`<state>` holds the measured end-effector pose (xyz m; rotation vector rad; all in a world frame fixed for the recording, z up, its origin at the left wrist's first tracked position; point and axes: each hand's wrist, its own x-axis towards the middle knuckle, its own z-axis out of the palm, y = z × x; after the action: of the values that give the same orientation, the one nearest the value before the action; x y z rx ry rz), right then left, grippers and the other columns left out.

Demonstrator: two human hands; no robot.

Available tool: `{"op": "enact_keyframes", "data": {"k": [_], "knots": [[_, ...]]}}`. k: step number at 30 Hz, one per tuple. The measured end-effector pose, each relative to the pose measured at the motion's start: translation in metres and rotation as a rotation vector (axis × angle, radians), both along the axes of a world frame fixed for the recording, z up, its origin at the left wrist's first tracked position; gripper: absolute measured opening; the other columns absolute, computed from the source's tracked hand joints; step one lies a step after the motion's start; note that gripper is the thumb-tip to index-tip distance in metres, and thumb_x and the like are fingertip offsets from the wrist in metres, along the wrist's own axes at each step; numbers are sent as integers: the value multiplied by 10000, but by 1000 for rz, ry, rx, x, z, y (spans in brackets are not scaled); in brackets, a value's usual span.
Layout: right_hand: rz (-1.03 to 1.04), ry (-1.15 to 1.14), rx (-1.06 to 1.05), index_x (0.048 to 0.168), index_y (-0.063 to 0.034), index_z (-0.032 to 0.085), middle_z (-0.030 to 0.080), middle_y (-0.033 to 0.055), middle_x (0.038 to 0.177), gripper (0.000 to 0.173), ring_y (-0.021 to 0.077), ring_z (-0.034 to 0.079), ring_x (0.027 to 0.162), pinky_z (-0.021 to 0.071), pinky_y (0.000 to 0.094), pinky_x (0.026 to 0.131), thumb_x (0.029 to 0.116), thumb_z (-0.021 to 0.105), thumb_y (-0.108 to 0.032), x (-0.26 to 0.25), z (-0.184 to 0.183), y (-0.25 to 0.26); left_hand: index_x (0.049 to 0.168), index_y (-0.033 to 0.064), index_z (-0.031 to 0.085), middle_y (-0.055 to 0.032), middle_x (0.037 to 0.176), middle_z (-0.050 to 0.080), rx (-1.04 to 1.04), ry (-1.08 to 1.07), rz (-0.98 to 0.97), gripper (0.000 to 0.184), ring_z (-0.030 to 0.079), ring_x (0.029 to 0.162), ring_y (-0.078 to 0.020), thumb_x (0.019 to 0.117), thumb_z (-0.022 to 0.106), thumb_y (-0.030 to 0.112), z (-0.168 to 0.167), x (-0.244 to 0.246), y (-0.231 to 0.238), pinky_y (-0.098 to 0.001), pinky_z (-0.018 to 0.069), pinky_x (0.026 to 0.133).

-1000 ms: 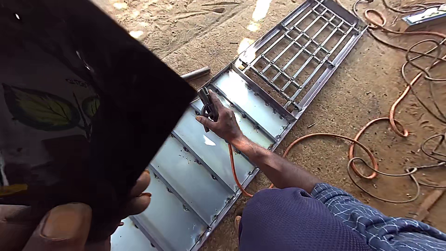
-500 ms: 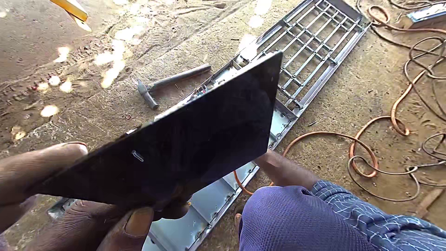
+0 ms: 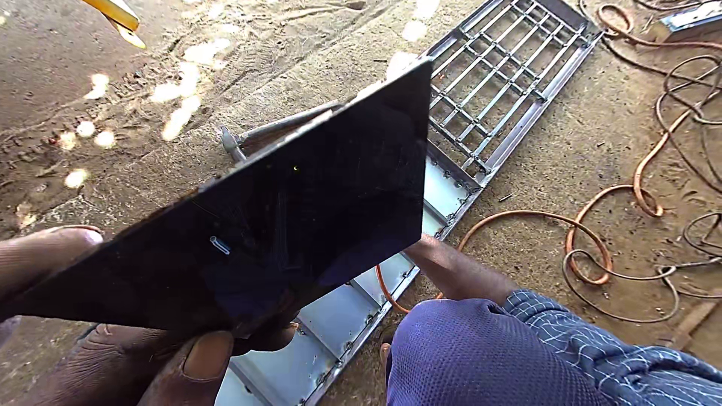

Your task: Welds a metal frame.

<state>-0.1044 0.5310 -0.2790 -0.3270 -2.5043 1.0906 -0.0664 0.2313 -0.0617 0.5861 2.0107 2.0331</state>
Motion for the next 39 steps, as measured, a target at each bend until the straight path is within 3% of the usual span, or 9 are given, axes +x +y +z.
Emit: {"op": "enact_keyframes", "data": {"k": [7,15,17,19,20,21,25,32,39], "knots": [[-6,-58,-17,1584,-77,390,719,163,1106,872,264,713,881,591,479,800,889,757,-454,-2,-2,-1,1139,-61,580,-142,1004,747,5,-39,-34,150,754,883,-299,996,544,-33,-1,-3,-6,-463,652,820],[-2,-126,5,1604,-108,360,713,154,1073,903,272,700,870,578,489,796,886,750,-494,-2,-1,0,1139,-92,566,-150,987,737,-31,-65,-63,165,746,878,-291,1001,517,-16,-2,-6,-7,-452,644,823],[-10,-104,3,1572,-87,417,714,162,1047,872,279,698,845,580,491,763,850,793,-399,2,-2,1,1137,-94,568,-143,984,736,-24,-59,-72,166,747,879,-289,999,509,-22,-2,-8,-7,-449,646,817],[-60,12,-41,1420,-38,553,707,169,1023,748,270,689,854,567,485,758,785,836,-315,9,-7,1,1142,-71,575,-127,993,740,6,-68,-66,161,750,881,-282,1013,493,-19,-3,-11,-7,-439,654,810],[-65,22,-30,1510,-67,488,716,145,1158,814,228,707,976,582,471,866,841,802,-407,14,-8,3,1150,-53,575,-128,1014,744,29,-95,-48,160,753,893,-285,1025,482,-15,-4,-12,-9,-439,652,821],[-89,12,-5,1583,-113,400,708,111,1235,892,191,710,1021,594,461,903,870,767,-504,14,-10,9,1145,-37,569,-128,1018,744,56,-124,-14,155,753,895,-284,1029,468,-22,-4,-13,-9,-434,650,832],[-201,-28,-10,1622,-170,325,733,76,1071,945,164,696,794,605,443,730,870,759,-544,11,-5,39,1078,0,570,-127,969,741,179,-269,152,161,754,888,-245,1024,427,-51,3,-17,-2,-357,633,863],[-199,-80,-46,1622,-192,329,740,58,1001,940,163,695,758,606,458,708,867,750,-563,-7,-15,52,1026,-9,604,-171,969,744,289,-323,176,180,755,882,-253,1030,429,-54,6,-18,4,-337,626,875],[-162,-56,6,1613,-158,348,730,79,1138,934,173,703,865,598,454,793,867,731,-568,-18,-29,47,1116,15,598,-153,1012,753,238,-275,-16,158,761,900,-293,1036,469,-29,5,-8,14,-410,652,839]]}}
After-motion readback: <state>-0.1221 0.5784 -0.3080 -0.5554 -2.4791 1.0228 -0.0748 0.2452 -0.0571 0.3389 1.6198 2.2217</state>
